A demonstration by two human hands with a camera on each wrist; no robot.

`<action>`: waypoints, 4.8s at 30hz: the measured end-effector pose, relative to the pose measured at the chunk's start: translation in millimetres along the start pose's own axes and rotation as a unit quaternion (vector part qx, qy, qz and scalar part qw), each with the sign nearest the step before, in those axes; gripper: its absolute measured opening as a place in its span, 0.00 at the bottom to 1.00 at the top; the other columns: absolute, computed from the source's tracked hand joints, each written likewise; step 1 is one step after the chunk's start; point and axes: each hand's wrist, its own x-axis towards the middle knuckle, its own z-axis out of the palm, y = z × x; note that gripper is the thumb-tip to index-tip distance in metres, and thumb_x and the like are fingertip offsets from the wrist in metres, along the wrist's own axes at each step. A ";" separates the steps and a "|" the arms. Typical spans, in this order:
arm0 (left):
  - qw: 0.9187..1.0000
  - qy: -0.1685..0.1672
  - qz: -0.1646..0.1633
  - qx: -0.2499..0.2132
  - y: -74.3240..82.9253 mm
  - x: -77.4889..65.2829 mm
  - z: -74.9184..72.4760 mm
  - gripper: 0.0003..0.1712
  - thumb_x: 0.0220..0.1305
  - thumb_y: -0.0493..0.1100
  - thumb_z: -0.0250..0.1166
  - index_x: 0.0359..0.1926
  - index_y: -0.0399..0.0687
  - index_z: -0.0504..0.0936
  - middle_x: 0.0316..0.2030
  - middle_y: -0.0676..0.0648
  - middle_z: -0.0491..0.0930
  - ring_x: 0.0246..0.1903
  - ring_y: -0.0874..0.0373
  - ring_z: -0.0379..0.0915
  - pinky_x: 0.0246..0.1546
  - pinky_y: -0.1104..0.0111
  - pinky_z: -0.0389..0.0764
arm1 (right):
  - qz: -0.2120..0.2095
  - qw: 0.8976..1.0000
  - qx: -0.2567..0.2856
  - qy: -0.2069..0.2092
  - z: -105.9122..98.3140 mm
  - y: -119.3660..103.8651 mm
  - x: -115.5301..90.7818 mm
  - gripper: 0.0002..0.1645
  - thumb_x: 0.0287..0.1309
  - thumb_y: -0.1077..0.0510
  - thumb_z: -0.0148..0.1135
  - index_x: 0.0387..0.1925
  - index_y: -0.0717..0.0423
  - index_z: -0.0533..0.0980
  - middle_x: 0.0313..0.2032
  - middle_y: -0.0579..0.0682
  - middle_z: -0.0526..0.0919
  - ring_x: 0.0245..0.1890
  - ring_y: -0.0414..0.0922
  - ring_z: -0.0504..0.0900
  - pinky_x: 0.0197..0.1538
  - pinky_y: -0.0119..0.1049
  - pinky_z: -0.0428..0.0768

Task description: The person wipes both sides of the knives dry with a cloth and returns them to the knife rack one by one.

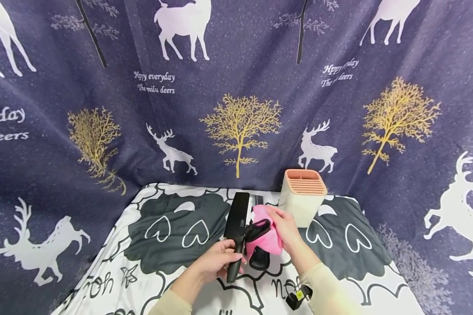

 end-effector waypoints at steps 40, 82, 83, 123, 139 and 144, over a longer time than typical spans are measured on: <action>0.991 0.084 0.064 0.076 6.5 14.3 20.2 0.20 0.70 0.38 0.63 0.58 0.34 0.73 0.38 0.44 0.85 0.28 0.57 0.84 0.21 0.64 0.84 | -0.328 0.793 -0.514 -0.015 79.3 -26.1 -22.1 0.30 0.51 0.59 0.67 0.60 0.52 0.80 0.51 0.56 0.82 0.48 0.59 0.82 0.47 0.55 0.85; 0.998 0.029 0.030 0.051 -2.4 -12.5 28.9 0.17 0.73 0.41 0.62 0.55 0.35 0.75 0.39 0.47 0.85 0.29 0.59 0.84 0.21 0.69 0.84 | -0.229 0.931 -0.281 0.037 43.9 -0.8 46.8 0.21 0.45 0.66 0.62 0.44 0.55 0.87 0.42 0.58 0.86 0.46 0.55 0.83 0.51 0.50 0.81; 0.998 0.031 0.030 0.050 -2.7 -12.9 28.8 0.17 0.73 0.41 0.61 0.56 0.35 0.75 0.38 0.47 0.85 0.29 0.59 0.83 0.21 0.69 0.84 | -0.223 0.936 -0.268 0.043 44.0 -0.8 47.2 0.21 0.44 0.66 0.62 0.44 0.56 0.87 0.42 0.59 0.86 0.45 0.56 0.83 0.50 0.50 0.81; 0.976 -0.090 0.075 -0.184 -3.9 -13.4 5.9 0.35 0.84 0.43 0.40 0.82 0.46 0.36 0.49 0.50 0.76 0.36 0.64 0.82 0.28 0.72 0.86 | -0.210 0.951 -0.224 -0.045 -7.5 -35.1 33.6 0.25 0.50 0.73 0.55 0.49 0.57 0.85 0.50 0.58 0.87 0.52 0.51 0.80 0.55 0.34 0.75; 0.981 -0.089 0.080 -0.155 0.9 -11.6 13.3 0.23 0.84 0.43 0.41 0.73 0.45 0.52 0.50 0.49 0.75 0.36 0.63 0.83 0.29 0.70 0.88 | -0.338 0.793 -0.502 -0.074 40.3 -63.0 -30.1 0.14 0.48 0.45 0.67 0.19 0.42 0.71 0.35 0.45 0.76 0.32 0.45 0.76 0.29 0.37 0.74; 0.987 -0.070 0.062 -0.130 1.7 -11.6 15.8 0.16 0.84 0.46 0.45 0.66 0.52 0.61 0.51 0.51 0.75 0.37 0.63 0.82 0.31 0.69 0.88 | -0.302 0.787 -0.533 -0.079 55.6 -57.9 -37.9 0.23 0.43 0.33 0.71 0.22 0.41 0.70 0.33 0.43 0.72 0.31 0.44 0.72 0.27 0.34 0.69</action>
